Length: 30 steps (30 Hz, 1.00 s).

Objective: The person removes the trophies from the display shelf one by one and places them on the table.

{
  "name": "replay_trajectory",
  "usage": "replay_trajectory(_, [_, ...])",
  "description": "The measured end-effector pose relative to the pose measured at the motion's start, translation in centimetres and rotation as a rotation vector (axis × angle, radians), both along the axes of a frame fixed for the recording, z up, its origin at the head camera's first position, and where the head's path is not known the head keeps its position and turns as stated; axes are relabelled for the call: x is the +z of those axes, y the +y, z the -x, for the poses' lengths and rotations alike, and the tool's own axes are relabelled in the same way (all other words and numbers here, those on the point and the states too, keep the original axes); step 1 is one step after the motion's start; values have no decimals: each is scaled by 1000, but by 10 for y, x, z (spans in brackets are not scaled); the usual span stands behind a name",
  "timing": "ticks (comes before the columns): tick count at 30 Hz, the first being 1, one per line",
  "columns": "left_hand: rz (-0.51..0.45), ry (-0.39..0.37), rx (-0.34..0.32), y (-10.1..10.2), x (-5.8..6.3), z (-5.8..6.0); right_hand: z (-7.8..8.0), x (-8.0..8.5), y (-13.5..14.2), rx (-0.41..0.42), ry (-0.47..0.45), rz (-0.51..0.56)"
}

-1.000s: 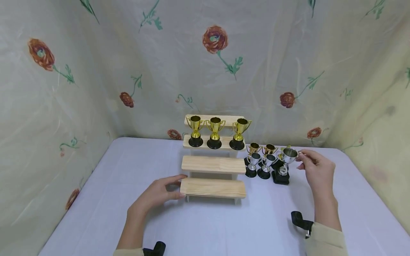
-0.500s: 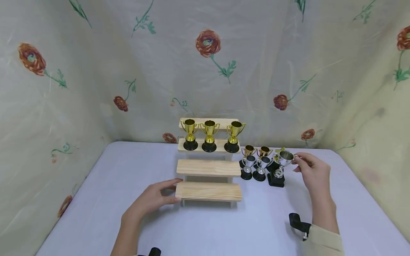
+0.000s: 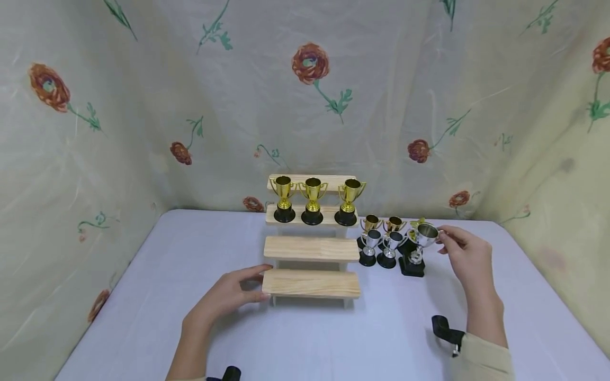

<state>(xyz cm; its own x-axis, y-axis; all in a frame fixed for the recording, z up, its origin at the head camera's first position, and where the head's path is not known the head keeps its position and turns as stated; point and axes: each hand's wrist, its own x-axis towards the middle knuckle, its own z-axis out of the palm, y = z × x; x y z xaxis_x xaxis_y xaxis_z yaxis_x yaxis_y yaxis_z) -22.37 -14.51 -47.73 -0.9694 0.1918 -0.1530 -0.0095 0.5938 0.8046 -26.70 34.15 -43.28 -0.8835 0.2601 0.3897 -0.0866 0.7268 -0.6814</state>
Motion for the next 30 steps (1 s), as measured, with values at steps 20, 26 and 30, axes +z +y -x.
replay_trajectory(20, [9, 10, 1, -1, 2, 1, -4, 18, -6, 1, 126, -41])
replay_trajectory(26, [10, 4, -1, 0, -1, 0, -10, 24, -14, 36, 183, -101])
replay_trajectory(30, [5, 1, -5, 0, -1, 0, -12, 26, -21, 72, 168, -118])
